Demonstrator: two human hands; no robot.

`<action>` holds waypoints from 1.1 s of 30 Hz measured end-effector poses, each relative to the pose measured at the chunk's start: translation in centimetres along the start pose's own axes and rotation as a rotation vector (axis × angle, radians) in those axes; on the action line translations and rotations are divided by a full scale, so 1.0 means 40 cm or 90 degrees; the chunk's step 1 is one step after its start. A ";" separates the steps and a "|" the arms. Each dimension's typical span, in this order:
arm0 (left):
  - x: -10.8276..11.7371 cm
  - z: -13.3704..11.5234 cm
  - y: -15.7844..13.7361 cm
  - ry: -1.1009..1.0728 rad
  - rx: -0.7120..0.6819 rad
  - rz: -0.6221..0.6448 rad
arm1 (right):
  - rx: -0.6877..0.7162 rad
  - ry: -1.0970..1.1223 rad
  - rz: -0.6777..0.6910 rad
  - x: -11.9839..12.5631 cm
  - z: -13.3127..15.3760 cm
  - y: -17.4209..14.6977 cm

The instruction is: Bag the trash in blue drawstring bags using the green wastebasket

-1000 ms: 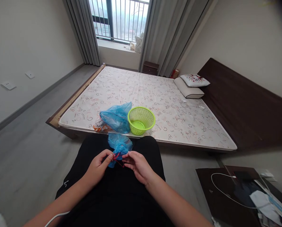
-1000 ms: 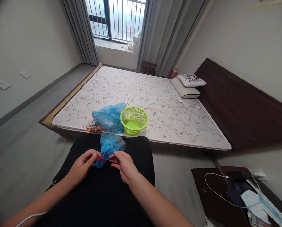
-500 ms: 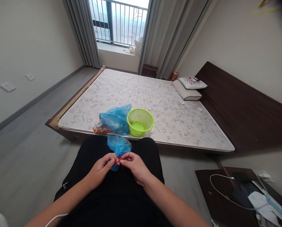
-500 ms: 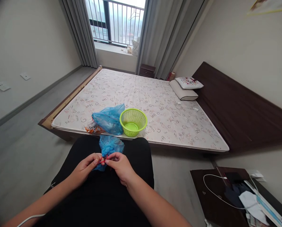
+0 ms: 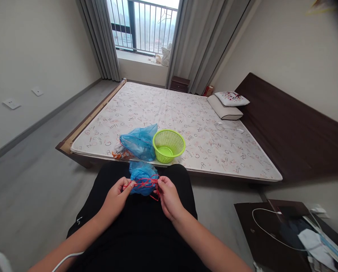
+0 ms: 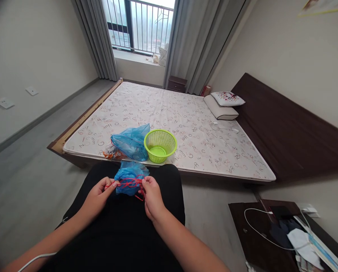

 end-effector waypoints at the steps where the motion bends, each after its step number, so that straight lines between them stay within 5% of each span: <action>1: 0.003 0.001 0.003 -0.014 0.005 -0.008 | 0.006 0.012 -0.006 0.001 0.002 0.001; 11: 0.015 0.011 0.000 -0.146 0.017 -0.098 | 0.049 0.000 -0.124 0.025 -0.001 0.002; 18: 0.075 -0.016 0.017 -0.294 -0.065 -0.283 | 0.066 0.109 -0.116 0.048 0.022 0.012; 25: 0.060 -0.037 -0.003 -0.378 -0.037 -0.204 | -0.077 0.164 -0.138 0.091 -0.016 0.015; 33: 0.022 -0.080 0.000 -0.378 -0.025 -0.049 | -0.032 0.040 -0.008 0.049 0.009 -0.004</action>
Point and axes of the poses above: each hand's wrist, its own y-axis towards the middle knuckle, its own x-axis out of the back of the hand, z = x × y, the point moved 3 cm from there along y, towards the middle knuckle, and after that the axes turned 10 degrees about -y, right-handed, at the moved point
